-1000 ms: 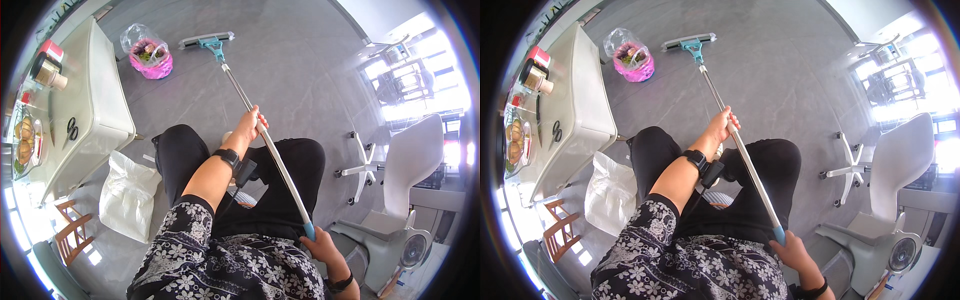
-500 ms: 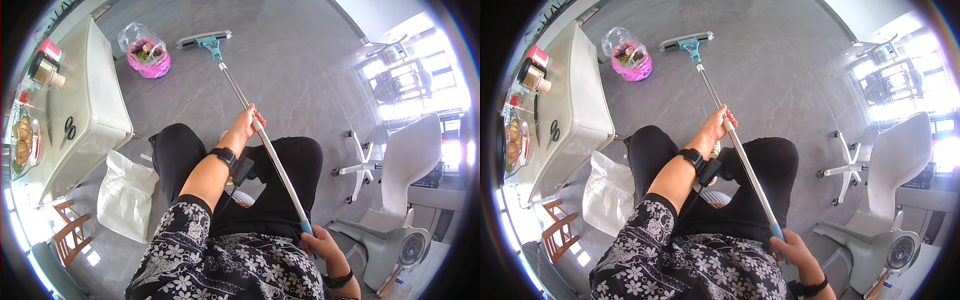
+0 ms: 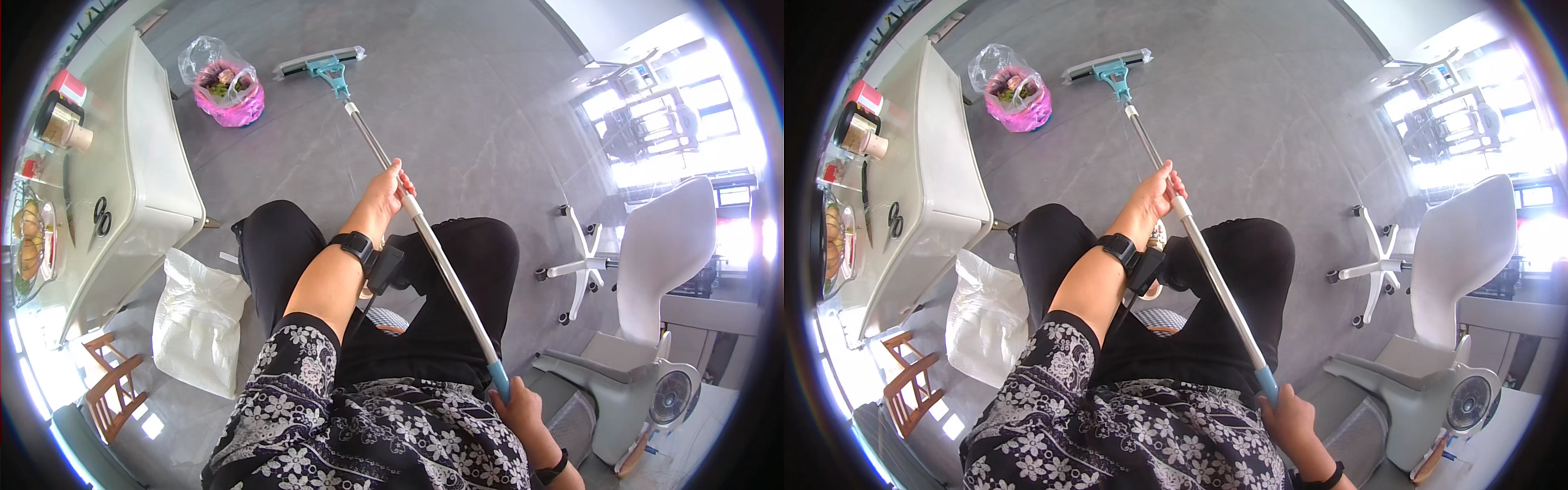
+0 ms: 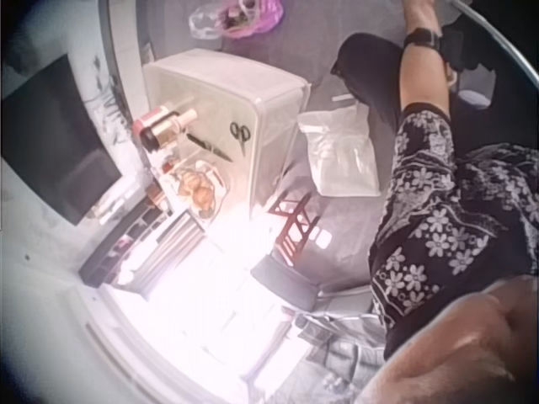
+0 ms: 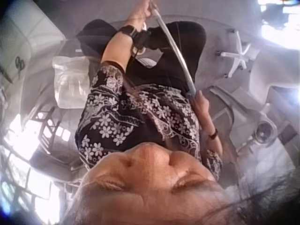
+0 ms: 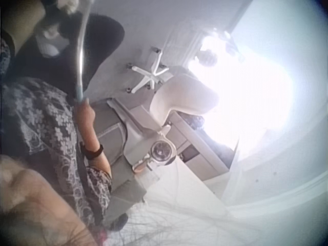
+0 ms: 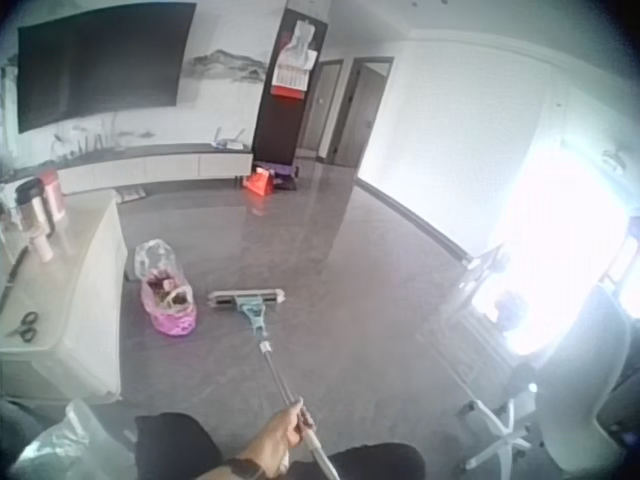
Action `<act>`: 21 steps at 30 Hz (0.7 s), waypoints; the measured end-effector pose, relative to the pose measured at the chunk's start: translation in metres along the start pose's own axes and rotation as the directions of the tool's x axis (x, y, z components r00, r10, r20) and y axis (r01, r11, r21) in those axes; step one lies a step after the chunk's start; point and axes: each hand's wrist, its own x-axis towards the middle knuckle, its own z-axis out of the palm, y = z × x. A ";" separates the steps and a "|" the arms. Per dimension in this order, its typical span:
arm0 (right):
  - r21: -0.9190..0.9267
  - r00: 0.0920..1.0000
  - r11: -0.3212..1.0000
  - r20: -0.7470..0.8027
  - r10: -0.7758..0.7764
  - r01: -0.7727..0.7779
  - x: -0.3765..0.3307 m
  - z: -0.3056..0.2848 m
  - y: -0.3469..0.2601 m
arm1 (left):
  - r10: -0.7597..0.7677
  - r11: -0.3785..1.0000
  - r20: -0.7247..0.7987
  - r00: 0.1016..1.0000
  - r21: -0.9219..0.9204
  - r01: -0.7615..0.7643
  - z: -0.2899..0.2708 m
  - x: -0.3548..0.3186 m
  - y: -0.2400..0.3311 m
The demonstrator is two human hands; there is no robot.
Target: The recorder unboxes a new floor mop and assembles its components.
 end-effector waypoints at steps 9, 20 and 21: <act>0.734 0.921 0.668 0.336 -0.200 -0.123 0.004 -0.007 0.016 | -0.029 1.000 0.078 0.997 0.002 0.029 0.001 -0.004 0.001; 0.793 0.681 0.086 0.567 -0.463 -0.603 0.007 -0.010 0.026 | -0.009 1.000 0.098 0.995 0.000 0.009 0.006 -0.011 0.005; 0.787 0.674 0.055 0.559 -0.483 -0.614 0.008 -0.008 0.027 | -0.013 1.000 0.113 0.994 -0.019 0.015 0.005 -0.011 0.005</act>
